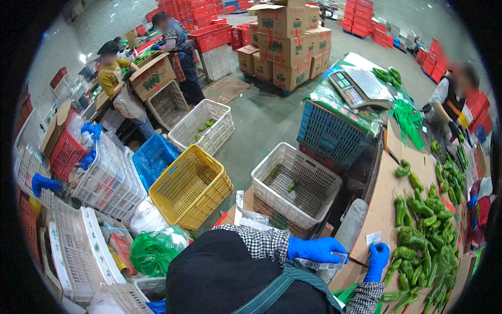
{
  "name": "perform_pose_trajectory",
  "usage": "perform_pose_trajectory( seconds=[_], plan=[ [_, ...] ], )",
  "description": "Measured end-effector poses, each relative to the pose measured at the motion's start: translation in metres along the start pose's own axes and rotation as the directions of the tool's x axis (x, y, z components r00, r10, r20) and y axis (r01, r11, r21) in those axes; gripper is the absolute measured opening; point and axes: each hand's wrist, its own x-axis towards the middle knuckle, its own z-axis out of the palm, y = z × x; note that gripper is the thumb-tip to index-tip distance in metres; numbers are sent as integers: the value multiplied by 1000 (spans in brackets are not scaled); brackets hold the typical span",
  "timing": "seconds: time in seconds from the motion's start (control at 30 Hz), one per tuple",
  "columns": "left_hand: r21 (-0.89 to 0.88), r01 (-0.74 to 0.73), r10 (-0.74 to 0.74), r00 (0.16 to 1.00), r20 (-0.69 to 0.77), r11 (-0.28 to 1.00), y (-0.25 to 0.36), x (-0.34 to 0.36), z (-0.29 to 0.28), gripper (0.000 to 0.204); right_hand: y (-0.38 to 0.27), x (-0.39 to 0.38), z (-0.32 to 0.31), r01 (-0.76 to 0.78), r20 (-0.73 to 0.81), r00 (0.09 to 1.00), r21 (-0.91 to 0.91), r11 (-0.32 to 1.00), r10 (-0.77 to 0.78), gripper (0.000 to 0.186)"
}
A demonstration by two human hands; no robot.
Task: The person repeatedly peels and applies small white labels to a cardboard surface near a pile of green peppers. They handle green mesh bags and a digital scale, moving the scale aside and retrieving more labels from a basket. The labels are placed on the table in a repetitive sequence.
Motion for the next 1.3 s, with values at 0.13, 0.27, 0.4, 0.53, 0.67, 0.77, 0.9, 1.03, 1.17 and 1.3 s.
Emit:
perform_pose_trajectory(
  seconds=[0.13,0.27,0.4,0.53,0.67,0.77,0.9,1.03,1.17,1.3],
  plan=[
    [21,-32,33,999,-26,999,-1,0,-2,26,-7,7,-1,-40,22,999,-27,999,41,15],
    [143,-111,117,992,-40,983,-1,13,-1,30,-16,-16,-15,6,-76,997,396,918,27,16],
    [243,-53,58,998,-14,968,19,20,-14,22,-100,-45,-42,-343,240,939,586,734,247,24],
    [332,217,-179,974,-142,918,47,27,-13,19,-123,-67,-49,-228,304,947,402,887,105,25],
    [358,240,-211,970,-119,902,56,45,-10,24,-126,-83,-47,-98,255,967,420,902,-14,21],
    [400,258,-257,965,-57,880,61,60,-6,25,-127,-85,-49,-160,302,952,376,913,42,21],
    [420,255,-278,960,-5,871,58,68,2,28,-127,-90,-53,-155,302,953,379,912,37,20],
    [518,243,-300,954,26,820,57,73,2,30,-126,-90,-56,-65,316,948,281,957,-28,24],
    [546,220,-279,960,25,808,63,75,6,22,-130,-90,-57,-94,353,936,302,949,-20,28],
    [554,216,-307,949,76,804,62,79,6,25,-138,-89,-62,-159,447,894,393,906,-37,31]
  ],
)
